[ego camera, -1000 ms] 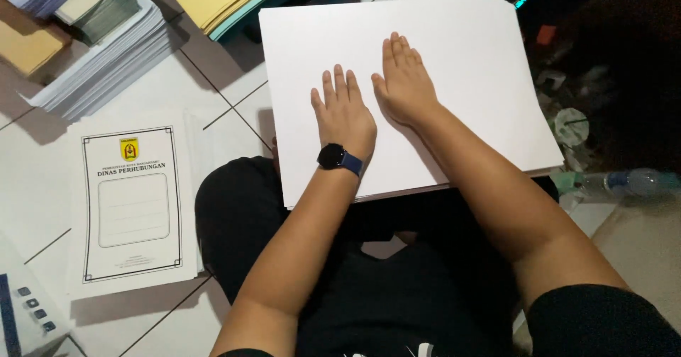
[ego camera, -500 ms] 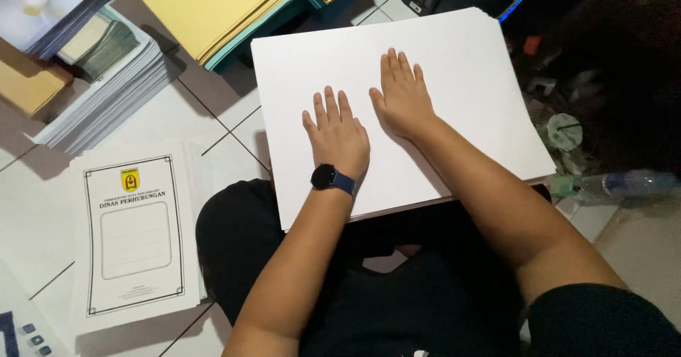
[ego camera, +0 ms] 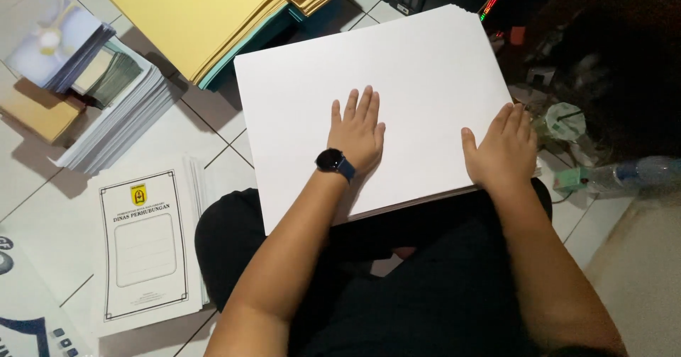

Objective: The person sits on the floor and repeatedly folds large white sheets of paper in half. They smooth the creases with their hands and place the folded sheets into a stack on the floor.

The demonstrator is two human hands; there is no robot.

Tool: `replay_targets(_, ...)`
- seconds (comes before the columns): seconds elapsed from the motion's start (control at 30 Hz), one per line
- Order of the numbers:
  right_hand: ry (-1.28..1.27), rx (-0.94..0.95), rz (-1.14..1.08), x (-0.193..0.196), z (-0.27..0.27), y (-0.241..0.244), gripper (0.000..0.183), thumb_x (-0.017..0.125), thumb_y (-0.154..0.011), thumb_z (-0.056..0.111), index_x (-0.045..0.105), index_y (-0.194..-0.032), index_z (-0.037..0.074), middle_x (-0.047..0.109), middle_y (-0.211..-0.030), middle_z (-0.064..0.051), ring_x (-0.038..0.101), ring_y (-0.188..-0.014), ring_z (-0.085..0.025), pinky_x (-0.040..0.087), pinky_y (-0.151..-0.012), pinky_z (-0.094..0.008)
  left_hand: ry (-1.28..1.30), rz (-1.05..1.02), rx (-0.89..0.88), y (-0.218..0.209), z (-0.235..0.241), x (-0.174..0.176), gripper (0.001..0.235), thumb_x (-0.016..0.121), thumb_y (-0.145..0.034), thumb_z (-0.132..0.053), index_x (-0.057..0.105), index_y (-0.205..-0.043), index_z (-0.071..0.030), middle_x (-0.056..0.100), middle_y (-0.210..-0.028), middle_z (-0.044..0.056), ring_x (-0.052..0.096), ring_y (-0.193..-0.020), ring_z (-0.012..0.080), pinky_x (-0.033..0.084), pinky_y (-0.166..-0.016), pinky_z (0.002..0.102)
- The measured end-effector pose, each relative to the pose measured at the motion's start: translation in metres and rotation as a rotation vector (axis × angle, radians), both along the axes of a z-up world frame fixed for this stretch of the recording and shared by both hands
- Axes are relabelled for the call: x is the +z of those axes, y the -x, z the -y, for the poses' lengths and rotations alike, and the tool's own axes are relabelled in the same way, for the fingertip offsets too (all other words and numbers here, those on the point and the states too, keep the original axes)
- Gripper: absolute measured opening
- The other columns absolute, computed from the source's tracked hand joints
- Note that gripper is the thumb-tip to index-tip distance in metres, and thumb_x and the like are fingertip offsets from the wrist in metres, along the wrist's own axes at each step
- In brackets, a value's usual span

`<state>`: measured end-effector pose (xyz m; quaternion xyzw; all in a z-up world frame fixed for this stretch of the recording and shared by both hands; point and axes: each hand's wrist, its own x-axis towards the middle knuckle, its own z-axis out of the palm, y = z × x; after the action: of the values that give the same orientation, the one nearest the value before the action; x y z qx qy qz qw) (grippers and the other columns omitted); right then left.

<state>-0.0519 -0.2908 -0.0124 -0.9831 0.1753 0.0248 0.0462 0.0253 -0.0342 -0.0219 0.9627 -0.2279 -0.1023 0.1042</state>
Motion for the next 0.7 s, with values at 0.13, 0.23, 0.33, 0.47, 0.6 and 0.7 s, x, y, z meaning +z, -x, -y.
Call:
replay_targets(0.13,-0.031,-0.005,-0.008,0.014,-0.011,0.004,0.092,0.036,-0.103,0.058,0.022,-0.159,-0.014,0.026,-0.162,-0.037,0.024,-0.152,-0.047,0.018,-0.121,-0.055,-0.061,0.013,0.061,-0.061,0.013,-0.004,0.063,0.017,-0.108,-0.036,0.016,-0.164,-0.008,0.013,-0.172,0.013,0.009,-0.158,0.0320,0.005,-0.126,0.057)
replay_targets(0.23,0.002,0.022,0.066,0.012,-0.008,0.006,0.089,0.045,-0.103,0.052,0.030,-0.156,-0.017,0.032,-0.159,-0.039,0.033,-0.148,-0.049,0.024,-0.118,-0.055,-0.061,0.032,0.103,-0.103,0.025,-0.011,0.064,0.016,-0.108,-0.039,0.017,-0.164,-0.006,0.014,-0.172,0.013,0.011,-0.158,0.0322,0.007,-0.127,0.057)
replay_targets(0.33,-0.018,0.025,0.127,-0.001,0.000,0.006,0.089,0.044,-0.102,0.053,0.022,-0.158,-0.013,0.027,-0.163,-0.033,0.028,-0.150,-0.043,0.022,-0.120,-0.050,-0.073,0.039,0.113,-0.141,0.035,-0.022,0.067,0.020,-0.106,-0.040,0.010,-0.162,-0.004,0.008,-0.171,0.012,0.006,-0.156,0.0335,0.008,-0.124,0.056)
replay_targets(0.47,-0.113,0.226,0.566,-0.001,-0.005,0.031,0.055,0.046,-0.107,0.030,0.052,-0.145,-0.008,0.040,-0.159,-0.031,0.031,-0.151,-0.047,0.012,-0.123,-0.064,-0.067,0.234,0.130,-0.188,0.043,-0.035,0.056,0.030,-0.105,-0.043,0.043,-0.143,-0.003,0.050,-0.141,0.019,0.044,-0.126,0.0399,0.032,-0.103,0.056)
replay_targets(0.6,-0.291,0.389,0.895,-0.021,-0.021,0.068,0.037,0.049,-0.099,0.024,0.070,-0.120,0.001,0.055,-0.144,-0.027,0.031,-0.151,-0.044,-0.001,-0.130,-0.062,0.125,0.258,0.214,-0.200,0.056,-0.033,0.044,0.037,-0.103,-0.040,0.064,-0.091,-0.008,0.068,-0.083,0.012,0.058,-0.075,0.0351,0.041,-0.073,0.050)
replay_targets(0.7,-0.319,0.434,0.929,-0.046,-0.025,0.069,0.041,0.042,-0.102,0.030,0.072,-0.117,0.007,0.056,-0.142,-0.022,0.032,-0.150,-0.042,-0.002,-0.128,-0.061,0.122,0.311,0.176,-0.196,0.064,-0.038,0.043,0.038,-0.103,-0.041,0.060,-0.088,-0.007,0.065,-0.080,0.012,0.056,-0.073,0.0353,0.040,-0.071,0.051)
